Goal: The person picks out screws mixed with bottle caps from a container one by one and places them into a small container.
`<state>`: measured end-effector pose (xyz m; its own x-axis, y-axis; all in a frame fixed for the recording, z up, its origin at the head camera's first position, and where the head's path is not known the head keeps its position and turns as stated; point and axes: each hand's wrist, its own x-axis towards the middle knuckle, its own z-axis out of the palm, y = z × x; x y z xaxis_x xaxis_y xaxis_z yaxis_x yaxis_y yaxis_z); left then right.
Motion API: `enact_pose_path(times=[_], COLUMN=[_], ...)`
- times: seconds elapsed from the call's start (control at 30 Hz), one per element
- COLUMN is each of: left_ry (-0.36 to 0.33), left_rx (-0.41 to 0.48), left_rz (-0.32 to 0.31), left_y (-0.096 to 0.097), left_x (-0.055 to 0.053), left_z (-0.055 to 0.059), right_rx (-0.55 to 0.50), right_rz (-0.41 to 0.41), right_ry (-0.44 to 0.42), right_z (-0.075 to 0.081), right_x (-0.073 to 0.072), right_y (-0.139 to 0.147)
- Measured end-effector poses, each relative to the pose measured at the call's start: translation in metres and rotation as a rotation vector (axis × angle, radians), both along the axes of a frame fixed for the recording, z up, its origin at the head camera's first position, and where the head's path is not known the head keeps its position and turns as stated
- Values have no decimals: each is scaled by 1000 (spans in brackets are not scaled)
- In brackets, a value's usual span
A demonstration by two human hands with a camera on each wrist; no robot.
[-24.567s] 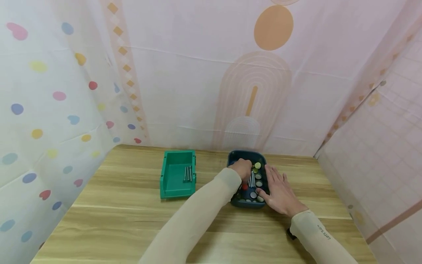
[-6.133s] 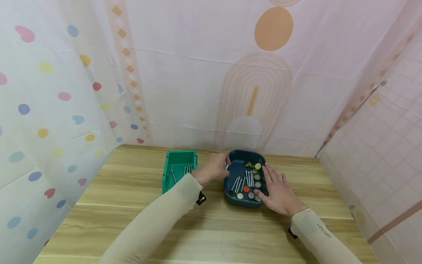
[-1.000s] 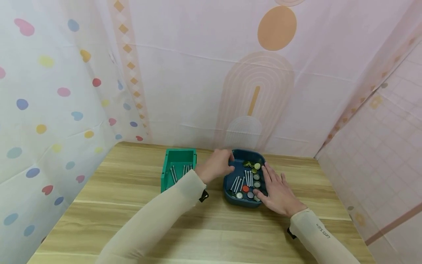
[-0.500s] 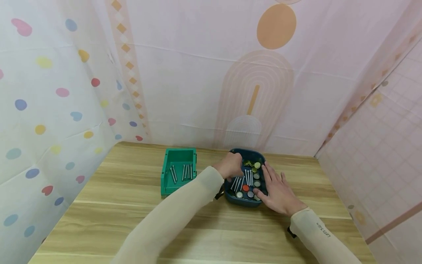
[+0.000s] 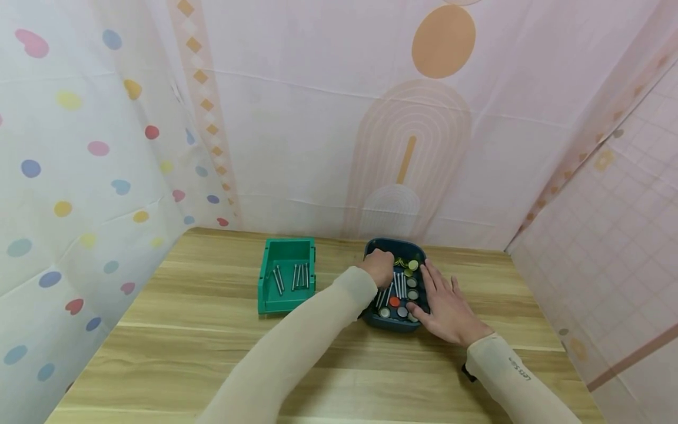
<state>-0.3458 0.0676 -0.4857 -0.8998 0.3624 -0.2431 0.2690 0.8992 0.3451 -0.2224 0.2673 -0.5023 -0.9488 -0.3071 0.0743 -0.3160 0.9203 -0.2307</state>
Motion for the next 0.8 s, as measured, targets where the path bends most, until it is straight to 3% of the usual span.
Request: enact_pose_path(times=[0.1, 0.13, 0.2, 0.3, 0.47, 0.6, 0.8], left_ry=[-33, -48, -66, -48, -34, -38, -26], left_rx=[10, 16, 32, 43, 35, 21, -10], left_rz=[-24, -32, -38, -41, -26, -10, -14], left_y=[8, 7, 8, 7, 4, 2, 4], left_x=[-34, -33, -37, -34, -10, 2, 0], left_z=[-40, -37, -43, -44, -18, -6, -14], right_rx=[2, 3, 3, 2, -1, -4, -4], right_rz=[-2, 0, -2, -2, 3, 4, 2], right_ry=[-3, -2, -6, -7, -5, -5, -8], right_z=[-1, -1, -1, -1, -1, -1, -1], right_x=[-1, -1, -2, -2, -1, -1, -1], right_y=[0, 0, 0, 0, 0, 0, 0])
